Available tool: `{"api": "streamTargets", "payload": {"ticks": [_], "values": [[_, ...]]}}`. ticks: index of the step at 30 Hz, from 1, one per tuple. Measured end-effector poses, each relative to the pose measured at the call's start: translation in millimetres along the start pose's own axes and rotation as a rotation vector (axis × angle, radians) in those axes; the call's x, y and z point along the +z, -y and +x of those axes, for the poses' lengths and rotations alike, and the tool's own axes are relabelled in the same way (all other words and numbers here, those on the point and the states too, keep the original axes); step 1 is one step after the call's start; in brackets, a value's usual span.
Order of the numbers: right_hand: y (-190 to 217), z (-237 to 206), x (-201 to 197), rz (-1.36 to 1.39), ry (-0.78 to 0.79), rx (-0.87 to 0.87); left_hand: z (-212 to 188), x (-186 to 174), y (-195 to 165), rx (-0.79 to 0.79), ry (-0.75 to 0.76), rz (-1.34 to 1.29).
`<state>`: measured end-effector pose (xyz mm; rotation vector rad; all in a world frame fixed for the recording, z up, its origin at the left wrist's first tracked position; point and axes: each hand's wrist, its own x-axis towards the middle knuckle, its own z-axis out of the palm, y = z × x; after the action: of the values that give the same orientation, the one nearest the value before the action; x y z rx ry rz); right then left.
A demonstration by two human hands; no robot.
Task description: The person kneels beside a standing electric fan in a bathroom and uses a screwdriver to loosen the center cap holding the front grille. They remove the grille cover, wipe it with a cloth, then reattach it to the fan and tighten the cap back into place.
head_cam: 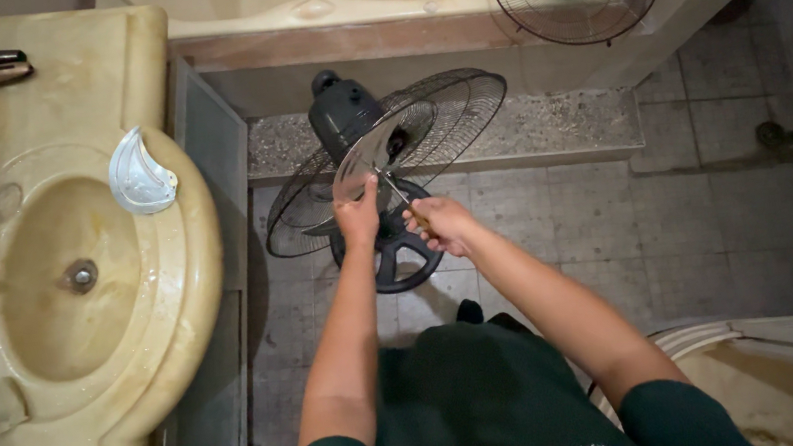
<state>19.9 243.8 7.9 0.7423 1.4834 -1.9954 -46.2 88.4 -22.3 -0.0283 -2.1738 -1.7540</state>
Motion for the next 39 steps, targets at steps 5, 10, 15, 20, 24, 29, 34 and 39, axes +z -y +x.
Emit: {"api": "streamTargets", "payload": {"ticks": [5, 10, 15, 20, 24, 29, 34, 39], "values": [[4.7, -1.6, -1.3, -0.004, 0.013, 0.059, 1.1, 5.4, -5.6, -0.094, 0.03, -0.153], [-1.0, 0.1, -2.4, -0.039, -0.028, -0.119, 2.5, 3.2, -6.8, -0.061, 0.032, -0.06], [-7.1, 0.1, -5.0, 0.052, -0.02, -0.179, 0.7, 5.0, -8.0, -0.105, 0.043, -0.073], [-9.3, 0.3, -5.9, 0.033, -0.026, -0.205, 1.8, 2.3, -10.4, -0.059, 0.045, -0.062], [-4.7, 1.2, -8.7, 0.095, 0.103, -0.067, 2.5, -3.8, -6.9, -0.164, 0.107, -0.089], [2.3, 1.0, -2.0, 0.067, 0.159, 0.161, 4.1, -6.4, -0.1, -0.145, 0.08, -0.034], [-4.1, -0.5, -0.4, 0.082, 0.081, 0.009, 4.3, -8.6, -0.1, -0.076, 0.092, -0.023], [-10.7, 0.2, -2.1, 0.103, -0.004, -0.112, 4.2, -13.4, -7.0, -0.134, 0.127, -0.01]]}}
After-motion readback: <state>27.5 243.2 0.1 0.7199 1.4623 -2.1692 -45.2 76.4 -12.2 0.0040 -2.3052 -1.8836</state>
